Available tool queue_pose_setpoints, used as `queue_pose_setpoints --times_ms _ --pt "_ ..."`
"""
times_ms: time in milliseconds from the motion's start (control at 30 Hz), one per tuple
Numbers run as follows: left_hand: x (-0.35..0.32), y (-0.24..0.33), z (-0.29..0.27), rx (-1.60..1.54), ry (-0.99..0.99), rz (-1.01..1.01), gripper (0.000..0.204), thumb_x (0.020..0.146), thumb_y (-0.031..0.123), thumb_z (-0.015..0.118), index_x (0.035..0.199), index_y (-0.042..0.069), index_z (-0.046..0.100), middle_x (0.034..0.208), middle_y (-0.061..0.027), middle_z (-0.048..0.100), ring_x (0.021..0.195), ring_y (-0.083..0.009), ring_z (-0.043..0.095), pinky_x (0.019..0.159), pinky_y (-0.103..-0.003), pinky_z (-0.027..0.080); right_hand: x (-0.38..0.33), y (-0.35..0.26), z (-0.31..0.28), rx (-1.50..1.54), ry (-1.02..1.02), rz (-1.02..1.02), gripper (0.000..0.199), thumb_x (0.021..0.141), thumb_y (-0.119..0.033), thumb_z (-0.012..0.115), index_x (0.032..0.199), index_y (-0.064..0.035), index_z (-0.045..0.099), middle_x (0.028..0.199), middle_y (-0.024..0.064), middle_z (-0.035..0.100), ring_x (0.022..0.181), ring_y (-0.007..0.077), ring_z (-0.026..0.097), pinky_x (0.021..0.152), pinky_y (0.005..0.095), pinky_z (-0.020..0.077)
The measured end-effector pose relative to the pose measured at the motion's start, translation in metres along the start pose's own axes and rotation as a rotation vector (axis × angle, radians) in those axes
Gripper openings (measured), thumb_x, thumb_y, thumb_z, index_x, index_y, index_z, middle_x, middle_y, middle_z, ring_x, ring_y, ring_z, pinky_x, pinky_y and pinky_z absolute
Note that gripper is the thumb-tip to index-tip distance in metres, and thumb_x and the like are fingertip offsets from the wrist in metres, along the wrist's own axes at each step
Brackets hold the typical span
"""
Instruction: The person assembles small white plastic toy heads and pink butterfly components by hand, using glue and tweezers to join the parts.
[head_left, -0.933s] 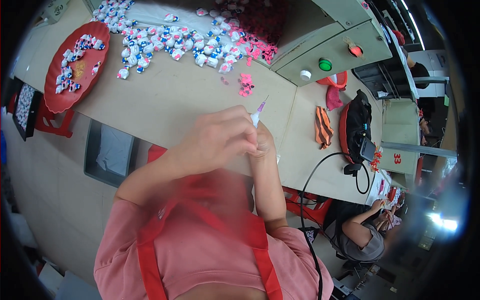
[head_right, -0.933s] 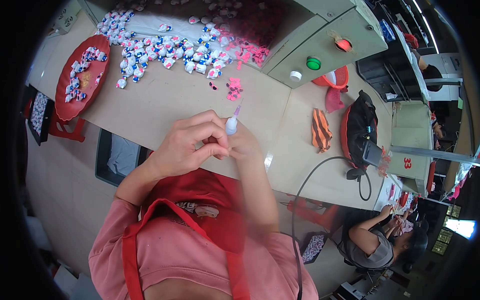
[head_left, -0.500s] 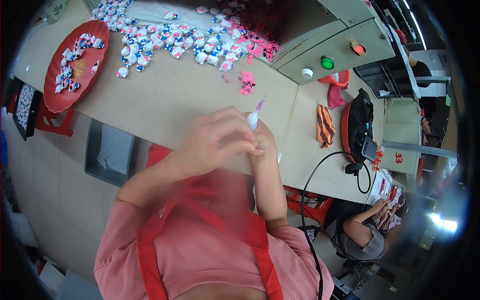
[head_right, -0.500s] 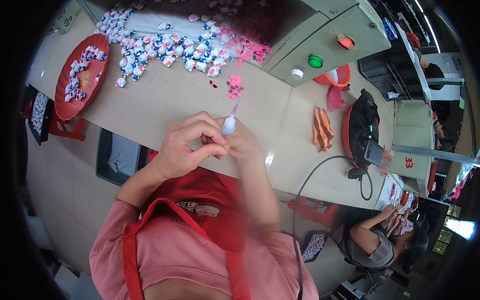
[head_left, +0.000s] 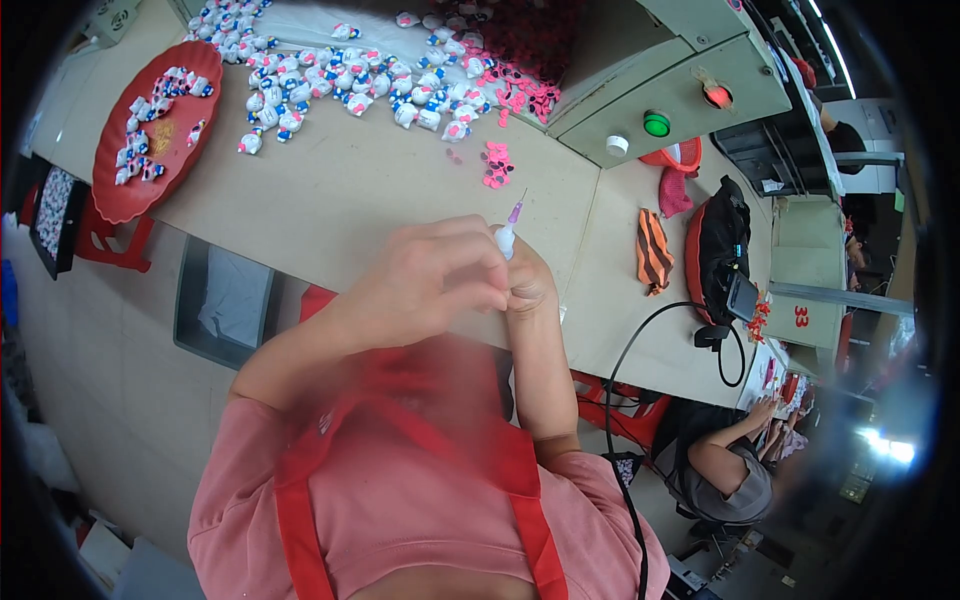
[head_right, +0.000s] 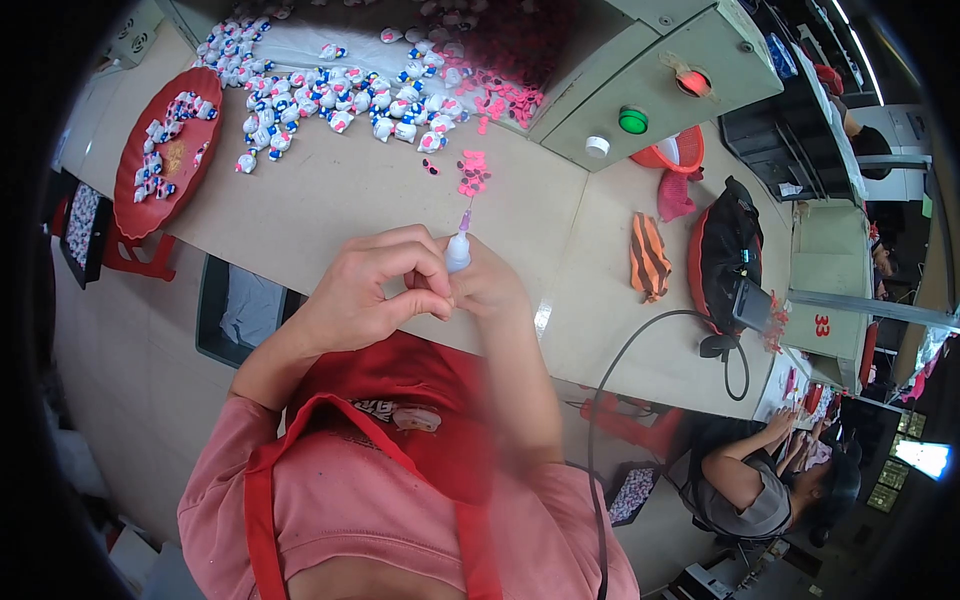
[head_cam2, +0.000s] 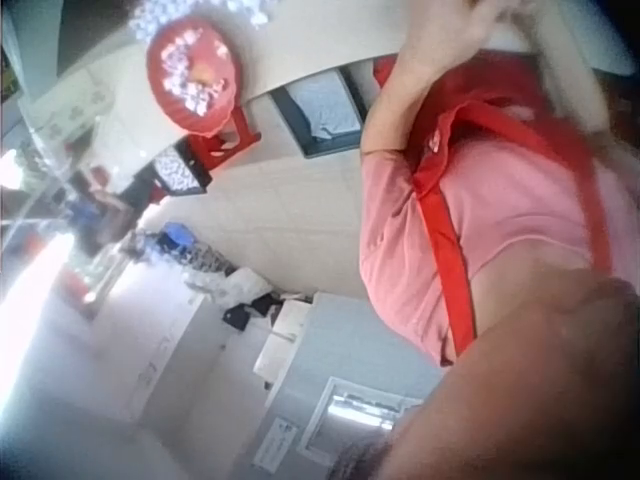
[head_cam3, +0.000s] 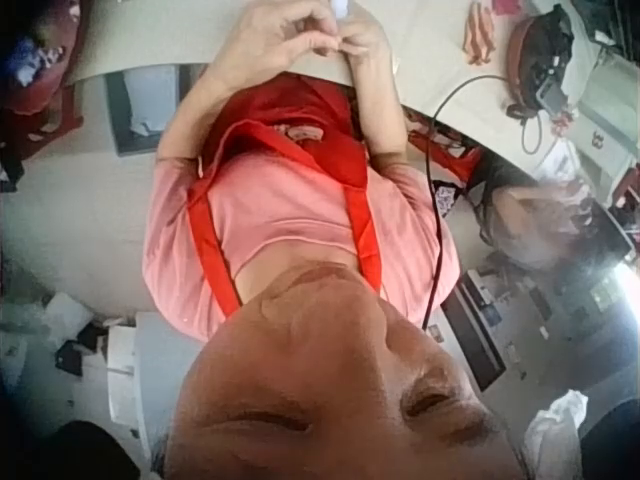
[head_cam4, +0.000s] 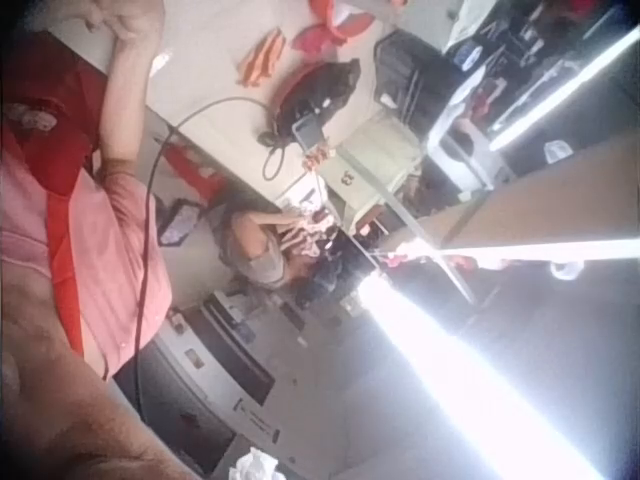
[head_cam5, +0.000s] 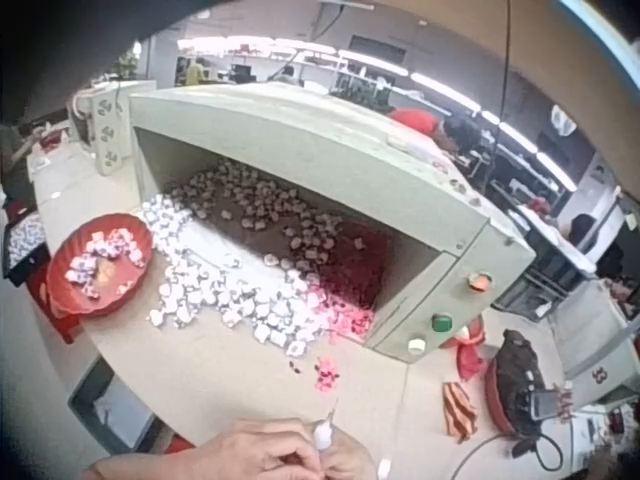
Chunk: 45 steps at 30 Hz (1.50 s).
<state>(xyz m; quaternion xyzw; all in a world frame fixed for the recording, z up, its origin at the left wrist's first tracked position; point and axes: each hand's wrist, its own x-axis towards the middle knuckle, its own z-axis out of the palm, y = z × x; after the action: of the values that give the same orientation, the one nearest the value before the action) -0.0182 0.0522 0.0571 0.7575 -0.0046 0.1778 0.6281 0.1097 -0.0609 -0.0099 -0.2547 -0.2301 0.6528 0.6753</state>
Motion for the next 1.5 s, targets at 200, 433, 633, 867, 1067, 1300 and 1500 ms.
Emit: queue_pose_setpoints --times_ms 200,433,633,867,1067,1300,1500 --pt "-0.004 -0.003 -0.003 0.006 -0.014 -0.034 0.011 0.07 0.001 0.068 0.072 0.001 0.057 0.072 -0.0046 0.057 0.065 -0.0149 0.054 0.059 -0.027 0.043 0.002 -0.004 0.004 -0.083 0.027 0.032 0.029 0.06 -0.009 0.077 0.08 0.0019 0.059 0.077 0.0095 0.059 0.076 0.0189 0.056 0.062 0.03 0.0438" --pt "-0.013 -0.007 0.01 -0.108 0.182 -0.02 0.007 0.072 -0.003 0.066 0.076 -0.001 0.061 0.074 -0.0056 0.058 0.066 -0.0128 0.059 0.059 -0.023 0.047 0.002 -0.007 0.003 -0.112 0.017 -0.002 0.022 0.064 -0.006 0.075 0.073 -0.0021 0.055 0.07 0.0085 0.06 0.064 0.0157 0.057 0.054 0.0253 0.0443" --pt "-0.015 -0.013 0.011 0.011 0.248 0.129 0.012 0.074 -0.005 0.061 0.085 0.0 0.063 0.077 -0.0075 0.059 0.068 -0.0165 0.063 0.06 -0.025 0.051 0.001 0.002 -0.004 0.14 -0.059 0.055 0.018 0.072 -0.009 0.068 0.074 -0.0012 0.052 0.058 0.0079 0.055 0.046 0.0138 0.054 0.038 0.024 0.0405" --pt "0.0 -0.019 -0.002 0.386 0.211 0.416 0.016 0.071 -0.009 0.063 0.084 -0.001 0.063 0.075 -0.0051 0.059 0.062 -0.0157 0.064 0.054 -0.025 0.053 0.005 0.001 -0.002 0.18 -0.073 0.108 0.023 0.075 -0.019 0.066 0.074 -0.0008 0.051 0.055 0.0057 0.052 0.043 0.0117 0.051 0.035 0.0227 0.0376" --pt "0.008 -0.021 -0.007 0.405 0.187 0.433 0.014 0.069 -0.006 0.064 0.08 0.002 0.063 0.072 -0.0045 0.059 0.058 -0.0162 0.06 0.049 -0.026 0.047 0.005 0.002 -0.003 0.206 -0.06 0.12 0.025 0.075 -0.021 0.066 0.078 -0.0015 0.051 0.055 0.0046 0.05 0.042 0.0112 0.049 0.033 0.0227 0.0357" --pt "0.012 -0.026 -0.009 0.219 0.165 0.392 0.011 0.07 -0.004 0.063 0.077 0.004 0.063 0.071 -0.0046 0.06 0.059 -0.0159 0.06 0.05 -0.026 0.047 0.005 0.004 -0.001 0.254 -0.075 0.102 0.026 0.075 -0.022 0.068 0.075 -0.0029 0.05 0.058 0.0054 0.05 0.042 0.0111 0.047 0.032 0.0222 0.0339" --pt "0.018 -0.026 -0.008 0.321 0.154 0.497 0.012 0.068 -0.004 0.064 0.076 0.005 0.063 0.07 -0.0044 0.06 0.058 -0.016 0.06 0.048 -0.026 0.046 0.006 0.004 -0.005 0.342 -0.202 0.071 0.021 0.072 -0.012 0.066 0.088 -0.0036 0.056 0.063 0.0047 0.053 0.044 0.0127 0.049 0.034 0.0213 0.0348"
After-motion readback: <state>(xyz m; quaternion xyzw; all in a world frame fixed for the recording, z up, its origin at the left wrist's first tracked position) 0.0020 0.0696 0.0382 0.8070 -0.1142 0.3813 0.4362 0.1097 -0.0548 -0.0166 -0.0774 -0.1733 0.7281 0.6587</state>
